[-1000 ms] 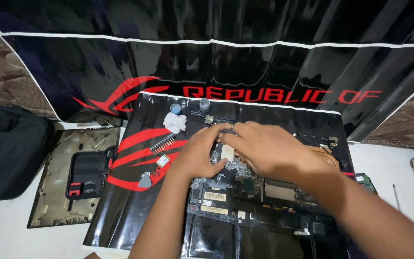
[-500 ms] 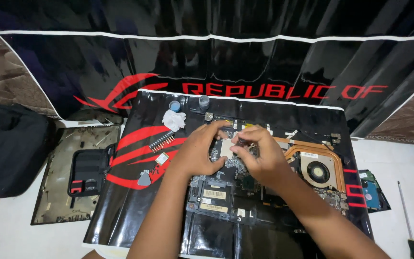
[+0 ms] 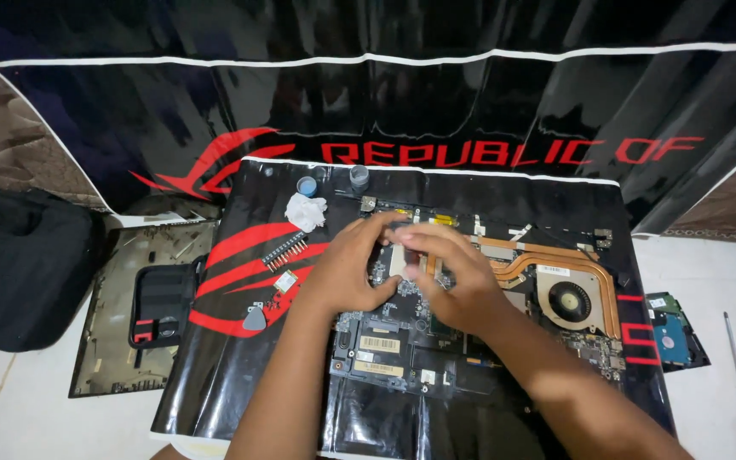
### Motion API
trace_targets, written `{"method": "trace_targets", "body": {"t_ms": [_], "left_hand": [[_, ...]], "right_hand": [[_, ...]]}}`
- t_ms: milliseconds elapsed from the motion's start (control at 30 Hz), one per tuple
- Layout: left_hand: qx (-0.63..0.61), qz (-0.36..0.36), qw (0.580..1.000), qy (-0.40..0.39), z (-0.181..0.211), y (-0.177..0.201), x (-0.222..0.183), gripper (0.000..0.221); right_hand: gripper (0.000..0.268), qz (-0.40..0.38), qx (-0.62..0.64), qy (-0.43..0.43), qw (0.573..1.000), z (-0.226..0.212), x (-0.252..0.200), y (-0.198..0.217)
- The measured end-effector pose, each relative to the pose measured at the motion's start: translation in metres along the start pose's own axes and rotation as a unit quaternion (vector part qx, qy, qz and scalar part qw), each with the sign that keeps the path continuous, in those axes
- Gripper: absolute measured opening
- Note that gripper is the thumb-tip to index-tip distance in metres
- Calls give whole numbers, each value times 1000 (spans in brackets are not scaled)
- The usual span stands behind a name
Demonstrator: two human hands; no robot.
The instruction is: Disassembling a laptop motherboard by removing screws and the heatsink assembly.
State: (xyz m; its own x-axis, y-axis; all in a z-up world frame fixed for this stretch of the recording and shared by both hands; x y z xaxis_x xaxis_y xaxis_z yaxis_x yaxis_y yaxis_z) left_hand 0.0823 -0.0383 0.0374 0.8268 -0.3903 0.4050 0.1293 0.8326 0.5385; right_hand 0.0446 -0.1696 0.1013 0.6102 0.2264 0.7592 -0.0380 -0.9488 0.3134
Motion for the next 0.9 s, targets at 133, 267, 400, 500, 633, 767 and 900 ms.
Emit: {"method": "trace_targets", "body": {"t_ms": [133,267,400,500,633,767,900], "left_hand": [[-4,5,1000,1,1,1,0,80],[-6,5,1000,-5,2,1,0,82],[-8,8,1000,-12,3,2,0,81],[-4,6,1000,-10,2,1,0,81],[-2,13,1000,-18,4,2,0,82],[2,6,1000,-14,1,1,0,82],[-4,0,1000,-5,0,1,1,82]], "right_hand": [[38,-16,-87,49,995,7,-11,-5],[32,-31,-52,-1,998,4,-4,-5],[41,-37,-80,24,996,7,-8,-9],[36,-25,-89,30,995,19,-14,-4],[33,-42,-20,-22,999,19,-10,-5],[39,-65,-33,-22,997,14,-7,-11],[34,-45,-82,3,996,21,-14,-8]]}}
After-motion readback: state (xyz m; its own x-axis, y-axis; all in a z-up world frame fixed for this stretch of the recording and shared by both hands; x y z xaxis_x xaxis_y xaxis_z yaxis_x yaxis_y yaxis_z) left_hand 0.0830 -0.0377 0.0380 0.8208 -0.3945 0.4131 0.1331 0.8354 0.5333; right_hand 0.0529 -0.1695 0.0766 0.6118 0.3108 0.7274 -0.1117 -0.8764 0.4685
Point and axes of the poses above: each hand's wrist, its own x-axis towards the middle knuckle, its own y-axis out of the back of the hand, z = x × y, the point moved 10 cm from there along x, towards the middle knuckle, and after that the axes turned 2 degrees about -x, right-handed, at the moved point
